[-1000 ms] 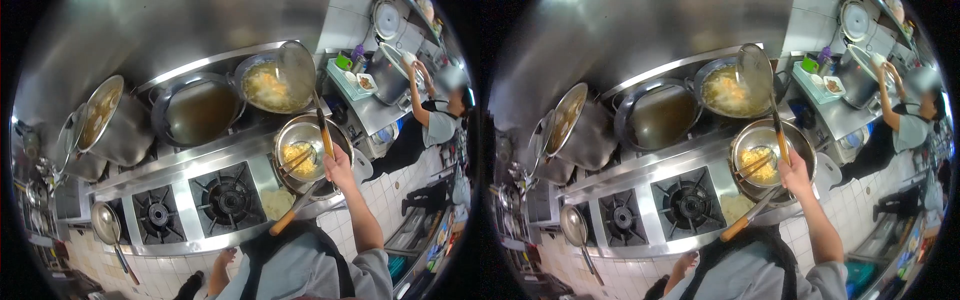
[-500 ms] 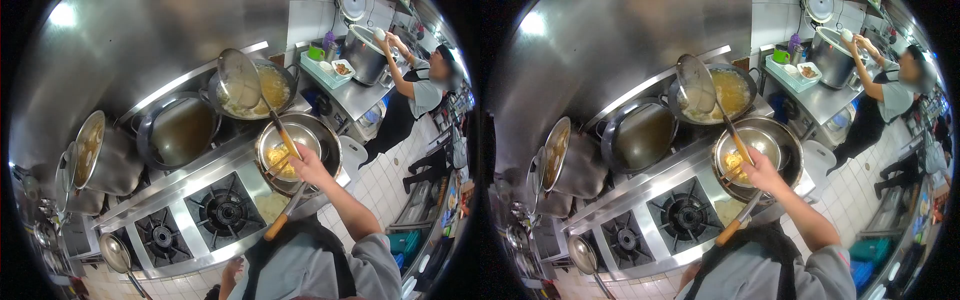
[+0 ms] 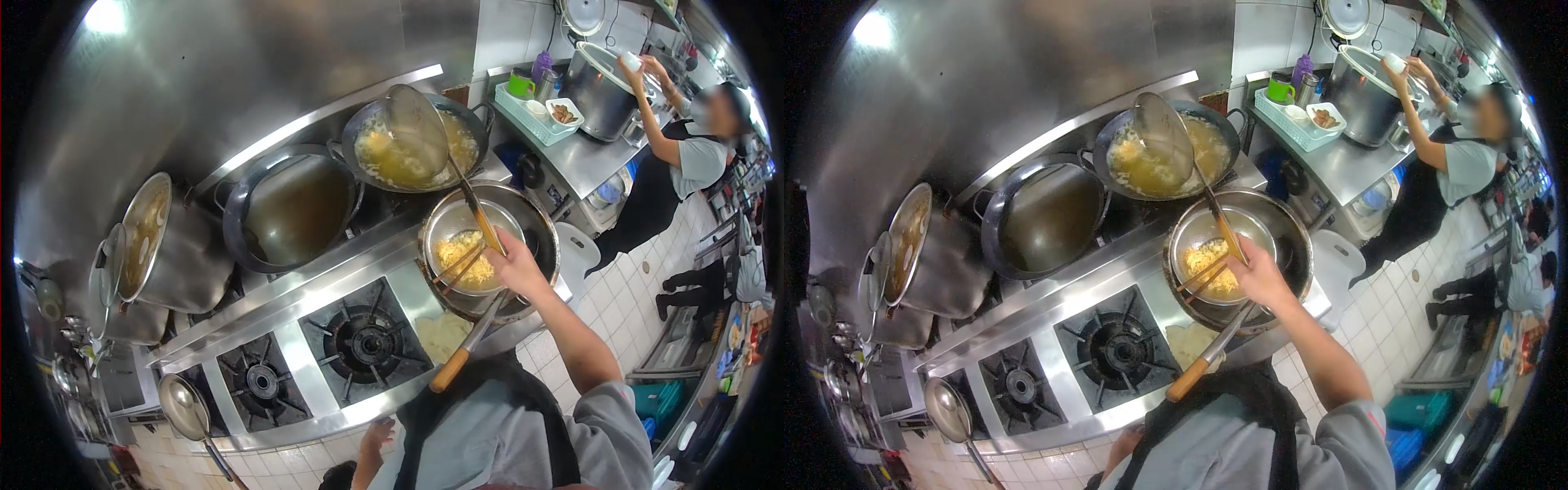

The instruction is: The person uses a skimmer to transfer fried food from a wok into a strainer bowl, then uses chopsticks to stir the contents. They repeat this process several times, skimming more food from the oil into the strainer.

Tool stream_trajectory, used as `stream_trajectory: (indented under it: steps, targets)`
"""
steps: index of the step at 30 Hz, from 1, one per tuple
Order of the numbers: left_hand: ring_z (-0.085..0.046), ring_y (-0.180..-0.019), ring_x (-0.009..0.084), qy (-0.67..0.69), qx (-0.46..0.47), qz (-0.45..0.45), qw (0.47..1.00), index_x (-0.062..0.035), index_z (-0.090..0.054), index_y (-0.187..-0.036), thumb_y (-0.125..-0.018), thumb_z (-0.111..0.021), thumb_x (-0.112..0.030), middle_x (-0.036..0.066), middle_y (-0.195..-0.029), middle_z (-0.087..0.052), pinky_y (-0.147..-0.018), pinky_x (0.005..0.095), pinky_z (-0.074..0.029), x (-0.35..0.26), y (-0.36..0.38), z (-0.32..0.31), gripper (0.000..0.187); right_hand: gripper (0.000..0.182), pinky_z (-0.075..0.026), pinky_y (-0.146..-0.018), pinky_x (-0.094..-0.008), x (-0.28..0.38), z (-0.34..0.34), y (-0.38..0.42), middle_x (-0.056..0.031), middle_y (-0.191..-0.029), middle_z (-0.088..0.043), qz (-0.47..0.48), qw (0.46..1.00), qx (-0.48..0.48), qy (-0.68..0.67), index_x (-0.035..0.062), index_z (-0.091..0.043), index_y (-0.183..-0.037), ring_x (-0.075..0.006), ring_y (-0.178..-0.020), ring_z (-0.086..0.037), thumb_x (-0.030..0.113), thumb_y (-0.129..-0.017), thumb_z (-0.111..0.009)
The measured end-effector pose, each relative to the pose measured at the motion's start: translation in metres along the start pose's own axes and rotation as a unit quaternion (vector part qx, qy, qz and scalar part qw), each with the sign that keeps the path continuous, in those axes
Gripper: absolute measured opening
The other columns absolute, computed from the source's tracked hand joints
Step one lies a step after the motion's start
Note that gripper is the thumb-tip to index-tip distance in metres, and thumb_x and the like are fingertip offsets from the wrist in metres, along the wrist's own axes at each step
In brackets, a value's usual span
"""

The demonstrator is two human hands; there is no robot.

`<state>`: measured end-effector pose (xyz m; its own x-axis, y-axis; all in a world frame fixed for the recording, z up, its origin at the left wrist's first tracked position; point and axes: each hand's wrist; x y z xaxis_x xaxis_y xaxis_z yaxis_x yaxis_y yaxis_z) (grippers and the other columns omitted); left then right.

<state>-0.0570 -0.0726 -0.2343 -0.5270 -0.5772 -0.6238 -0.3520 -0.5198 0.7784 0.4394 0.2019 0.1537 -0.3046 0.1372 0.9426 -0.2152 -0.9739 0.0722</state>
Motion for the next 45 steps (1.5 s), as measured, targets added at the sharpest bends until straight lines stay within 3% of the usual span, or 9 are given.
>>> stream_trajectory:
  steps: [11, 14, 18, 20, 22, 25, 31, 34, 45]
  targets:
    - [-0.065, -0.088, 0.0218, 0.039, -0.052, 0.165, 0.984, -0.0106, -0.057, -0.127, -0.094, -0.062, -0.028, 0.007, -0.119, -0.062, -0.065, 0.0363, -0.056, -0.093, 0.038, -0.001, 0.038, 0.052, -0.041, -0.101, -0.0291, 0.009, 0.036, -0.007, -0.0146, -0.128, -0.062, 0.042, 0.996, -0.075, 0.013, 0.0007, -0.047, -0.142, -0.018, -0.118, -0.055, 0.006, -0.091, -0.056]
    - [-0.065, -0.087, 0.0212, 0.052, -0.054, 0.144, 0.987, -0.0128, -0.058, -0.122, -0.095, -0.059, -0.024, 0.004, -0.117, -0.063, -0.064, 0.0371, -0.055, -0.073, 0.031, -0.003, 0.029, 0.051, -0.042, -0.055, -0.0207, -0.023, 0.049, -0.028, -0.0031, -0.093, -0.063, 0.148, 0.98, -0.102, 0.088, 0.0032, -0.044, -0.144, -0.005, -0.066, -0.054, 0.003, -0.093, -0.052]
    - [-0.065, -0.087, 0.0209, 0.15, -0.025, 0.148, 0.977, -0.0151, -0.059, -0.123, -0.096, -0.056, -0.018, -0.001, -0.118, -0.063, -0.065, 0.0383, -0.055, -0.05, 0.019, -0.003, 0.028, 0.049, -0.043, -0.056, -0.0215, -0.036, 0.055, -0.039, -0.0045, -0.094, -0.063, 0.212, 0.952, -0.13, 0.177, -0.0001, -0.046, -0.141, -0.0054, -0.067, -0.055, 0.003, -0.093, -0.051]
    - [-0.065, -0.088, 0.021, 0.242, -0.034, 0.133, 0.961, -0.0163, -0.059, -0.125, -0.096, -0.055, -0.016, -0.003, -0.119, -0.063, -0.065, 0.0385, -0.054, -0.057, 0.029, -0.004, 0.03, 0.047, -0.045, -0.053, -0.0245, -0.03, 0.055, -0.034, -0.0055, -0.088, -0.063, 0.126, 0.979, -0.098, 0.127, 0.0009, -0.046, -0.14, -0.0091, -0.062, -0.056, 0.004, -0.093, -0.051]
    - [-0.065, -0.089, 0.0217, 0.216, -0.04, 0.14, 0.965, -0.0146, -0.058, -0.125, -0.095, -0.057, -0.018, 0.0, -0.12, -0.063, -0.066, 0.0384, -0.054, -0.065, 0.031, -0.004, 0.03, 0.047, -0.046, -0.051, -0.0292, 0.01, 0.051, -0.014, -0.008, -0.083, -0.063, -0.059, 0.998, -0.021, 0.005, 0.0035, -0.047, -0.14, -0.0161, -0.056, -0.057, 0.006, -0.093, -0.051]
    - [-0.065, -0.091, 0.023, 0.164, -0.054, 0.167, 0.971, -0.0116, -0.057, -0.125, -0.094, -0.061, -0.022, 0.003, -0.119, -0.062, -0.069, 0.0385, -0.054, -0.053, 0.02, -0.006, 0.033, 0.033, -0.033, -0.038, -0.0267, 0.015, 0.043, -0.013, -0.0035, -0.072, -0.054, -0.066, 0.994, -0.011, -0.085, 0.0029, -0.052, -0.127, -0.0097, -0.043, -0.043, 0.008, -0.095, -0.051]
    - [-0.066, -0.091, 0.0246, 0.18, -0.063, 0.165, 0.968, -0.0087, -0.056, -0.129, -0.093, -0.065, -0.026, 0.008, -0.118, -0.063, -0.068, 0.0371, -0.056, -0.018, 0.0, -0.01, 0.042, 0.007, -0.039, -0.044, -0.0283, 0.021, 0.026, -0.024, -0.0027, -0.071, -0.052, -0.15, 0.963, 0.031, -0.222, 0.0052, -0.05, -0.094, -0.012, -0.048, -0.047, 0.009, -0.093, -0.056]
    - [-0.066, -0.09, 0.023, 0.186, -0.073, 0.162, 0.966, -0.0089, -0.058, -0.129, -0.093, -0.065, -0.027, 0.009, -0.114, -0.064, -0.066, 0.0349, -0.056, -0.02, 0.001, -0.014, 0.041, 0.009, -0.04, -0.046, -0.0291, 0.022, 0.012, -0.033, -0.003, -0.069, -0.051, -0.149, 0.952, 0.042, -0.265, 0.0052, -0.051, -0.091, -0.0127, -0.052, -0.049, 0.01, -0.091, -0.058]
    - [-0.066, -0.086, 0.0194, 0.204, -0.054, 0.142, 0.967, -0.0076, -0.06, -0.126, -0.092, -0.065, -0.025, 0.007, -0.108, -0.066, -0.063, 0.0318, -0.057, 0.004, -0.009, -0.01, 0.039, 0.028, -0.034, -0.039, -0.0203, 0.044, -0.026, -0.045, 0.0025, -0.069, -0.048, -0.212, 0.894, 0.114, -0.378, 0.0041, -0.052, -0.119, -0.005, -0.048, -0.042, 0.011, -0.093, -0.057]
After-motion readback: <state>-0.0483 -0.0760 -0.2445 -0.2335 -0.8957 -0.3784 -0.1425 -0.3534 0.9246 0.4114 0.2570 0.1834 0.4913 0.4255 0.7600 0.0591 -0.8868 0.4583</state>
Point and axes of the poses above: each hand's wrist, its own y-axis away from the middle knuckle, its own z-axis out of the back of the hand, x = y × z
